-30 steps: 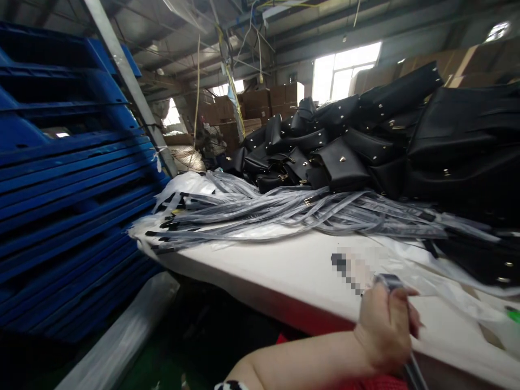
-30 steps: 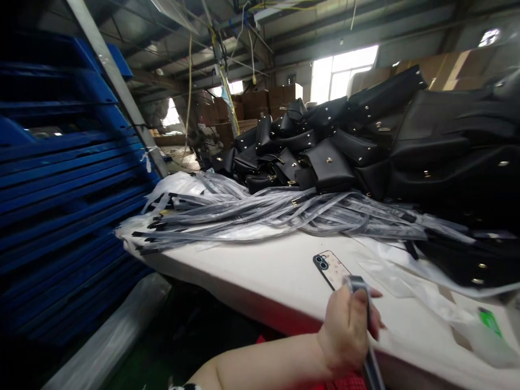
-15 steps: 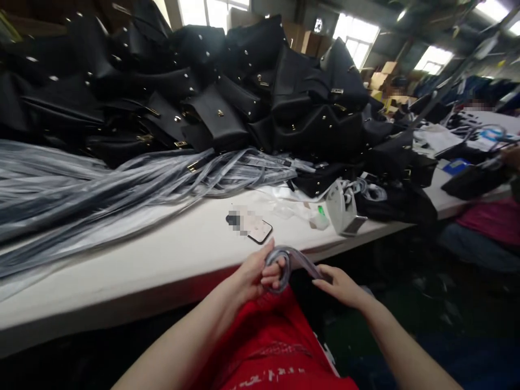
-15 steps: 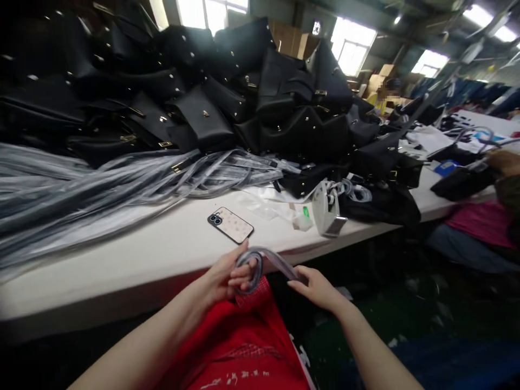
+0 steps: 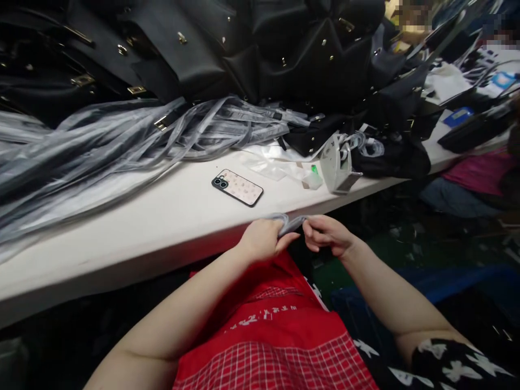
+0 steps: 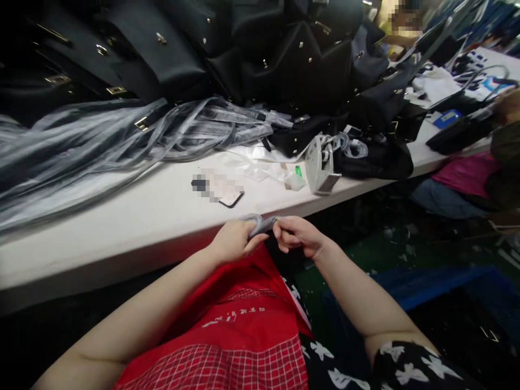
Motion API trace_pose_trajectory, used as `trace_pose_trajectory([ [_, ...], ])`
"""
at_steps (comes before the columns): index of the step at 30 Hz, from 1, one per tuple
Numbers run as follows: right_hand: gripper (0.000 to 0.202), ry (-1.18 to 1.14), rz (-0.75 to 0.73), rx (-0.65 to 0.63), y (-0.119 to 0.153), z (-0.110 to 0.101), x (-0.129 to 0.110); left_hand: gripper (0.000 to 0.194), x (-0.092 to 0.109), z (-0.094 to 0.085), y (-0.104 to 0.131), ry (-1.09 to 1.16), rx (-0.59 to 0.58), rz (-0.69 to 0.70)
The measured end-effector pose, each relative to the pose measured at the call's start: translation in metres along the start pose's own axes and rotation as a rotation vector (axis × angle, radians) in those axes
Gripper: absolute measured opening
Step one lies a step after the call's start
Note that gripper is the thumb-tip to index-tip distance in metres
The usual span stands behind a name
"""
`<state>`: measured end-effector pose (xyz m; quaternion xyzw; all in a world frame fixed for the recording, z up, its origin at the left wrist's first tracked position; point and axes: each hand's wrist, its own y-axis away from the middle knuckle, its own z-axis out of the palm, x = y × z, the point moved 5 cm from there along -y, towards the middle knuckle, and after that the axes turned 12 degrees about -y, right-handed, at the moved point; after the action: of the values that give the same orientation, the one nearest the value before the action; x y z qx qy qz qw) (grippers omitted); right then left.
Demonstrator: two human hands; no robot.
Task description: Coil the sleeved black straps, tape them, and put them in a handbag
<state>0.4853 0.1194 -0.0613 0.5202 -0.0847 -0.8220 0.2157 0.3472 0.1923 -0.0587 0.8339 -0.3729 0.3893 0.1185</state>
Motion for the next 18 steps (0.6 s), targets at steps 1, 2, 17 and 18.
trace_pose_trajectory([
  [1,0.043,0.081,0.034,-0.003,-0.002,-0.009,0.001,0.041,0.000,0.002,0.004,-0.018,-0.072,-0.006],
  [2,0.044,0.181,0.058,-0.008,-0.005,-0.017,0.002,0.047,-0.001,0.003,0.008,0.000,-0.140,-0.038],
  [17,0.058,0.374,-0.308,0.121,-0.033,0.026,0.040,0.074,-0.012,0.013,0.015,1.496,-0.494,-0.481],
  [18,0.057,0.322,-0.386,0.139,-0.036,0.033,0.042,0.074,-0.010,0.013,0.013,1.551,-0.423,-0.461],
])
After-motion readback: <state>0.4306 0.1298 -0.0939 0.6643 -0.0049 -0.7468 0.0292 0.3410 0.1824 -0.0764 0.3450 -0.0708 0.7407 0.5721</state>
